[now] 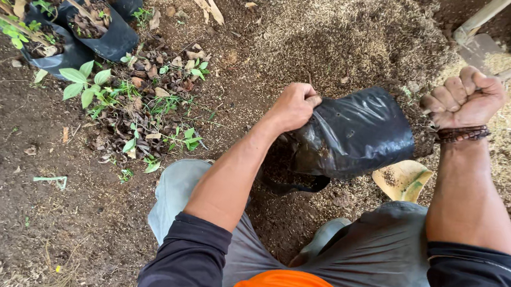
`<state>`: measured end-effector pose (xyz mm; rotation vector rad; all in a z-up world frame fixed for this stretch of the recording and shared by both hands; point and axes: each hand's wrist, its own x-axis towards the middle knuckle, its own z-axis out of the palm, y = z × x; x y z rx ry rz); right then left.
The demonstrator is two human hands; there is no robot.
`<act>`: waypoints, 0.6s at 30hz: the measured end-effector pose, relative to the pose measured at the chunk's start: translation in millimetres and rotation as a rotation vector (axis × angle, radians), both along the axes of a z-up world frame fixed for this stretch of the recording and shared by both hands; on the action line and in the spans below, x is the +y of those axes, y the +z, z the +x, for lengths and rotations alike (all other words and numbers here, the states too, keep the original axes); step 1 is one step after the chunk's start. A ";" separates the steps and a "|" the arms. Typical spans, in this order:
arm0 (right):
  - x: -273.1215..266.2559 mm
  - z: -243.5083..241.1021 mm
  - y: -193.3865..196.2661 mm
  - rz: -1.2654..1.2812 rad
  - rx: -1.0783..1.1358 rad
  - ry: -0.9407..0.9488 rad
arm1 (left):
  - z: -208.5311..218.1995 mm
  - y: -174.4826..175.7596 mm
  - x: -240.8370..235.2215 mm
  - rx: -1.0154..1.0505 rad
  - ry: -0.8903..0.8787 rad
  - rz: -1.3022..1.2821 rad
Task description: The person prepares a black polybag with soil using a shovel and a wooden stick. They then transplant a seedling from a smaller container into the prepared bag, securing it with additional soil and a support stake.
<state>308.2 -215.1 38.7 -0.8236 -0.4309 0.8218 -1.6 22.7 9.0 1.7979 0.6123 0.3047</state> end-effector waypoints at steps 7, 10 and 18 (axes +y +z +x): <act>-19.1 38.9 -8.0 0.144 -0.146 0.164 | -14.6 1.9 23.4 -0.118 -0.334 -0.451; -23.0 54.2 -5.0 0.170 -0.208 0.249 | -9.8 0.0 26.0 -0.160 -0.360 -0.592; -34.2 71.7 -10.4 0.218 -0.143 0.369 | -8.0 -19.9 12.1 0.087 -0.358 -0.775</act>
